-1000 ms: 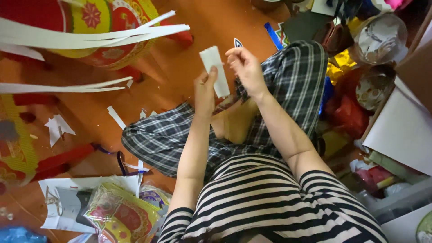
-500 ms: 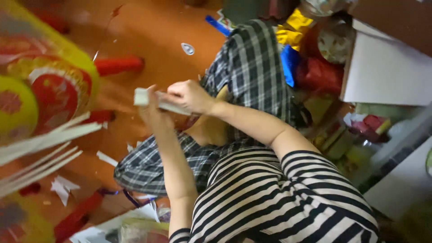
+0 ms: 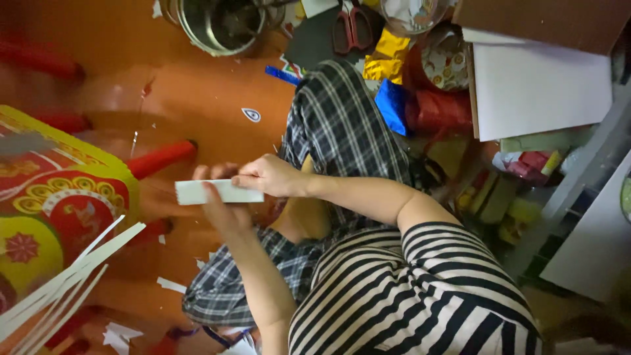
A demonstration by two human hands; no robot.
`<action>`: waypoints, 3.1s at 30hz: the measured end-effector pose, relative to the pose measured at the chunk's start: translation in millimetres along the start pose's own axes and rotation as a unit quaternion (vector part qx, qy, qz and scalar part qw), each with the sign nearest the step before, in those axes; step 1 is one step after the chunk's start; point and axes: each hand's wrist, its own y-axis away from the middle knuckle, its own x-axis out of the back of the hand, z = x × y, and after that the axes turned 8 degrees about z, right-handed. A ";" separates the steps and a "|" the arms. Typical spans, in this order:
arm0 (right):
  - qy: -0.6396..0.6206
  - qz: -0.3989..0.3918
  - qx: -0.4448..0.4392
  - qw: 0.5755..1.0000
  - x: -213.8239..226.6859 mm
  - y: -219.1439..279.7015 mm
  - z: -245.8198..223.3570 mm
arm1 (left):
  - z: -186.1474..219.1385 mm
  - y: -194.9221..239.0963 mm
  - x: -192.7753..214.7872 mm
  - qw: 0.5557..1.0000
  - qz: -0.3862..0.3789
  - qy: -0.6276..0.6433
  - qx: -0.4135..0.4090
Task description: Assembling a traditional paper lantern by cutting paper strips and gluing them to a frame
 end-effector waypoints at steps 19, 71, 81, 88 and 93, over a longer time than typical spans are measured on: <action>0.383 0.244 -0.195 0.869 260.5 -106.0 232.6 | -85.1 -50.3 92.8 0.977 0.144 0.008 0.155; -0.107 0.102 0.069 0.987 96.5 15.3 -48.7 | 60.3 11.6 -10.6 0.899 -0.020 -0.368 -0.236; -0.080 -0.143 -0.029 0.986 38.6 83.8 18.2 | 44.6 -38.2 -51.1 0.931 0.124 -0.127 -0.321; -0.051 -0.140 0.036 0.988 25.9 72.4 52.2 | 38.2 -27.1 -54.6 0.936 0.129 -0.151 -0.290; -0.017 -0.133 0.027 0.991 29.9 77.2 51.6 | 42.7 -37.6 -48.8 0.915 0.199 -0.174 -0.304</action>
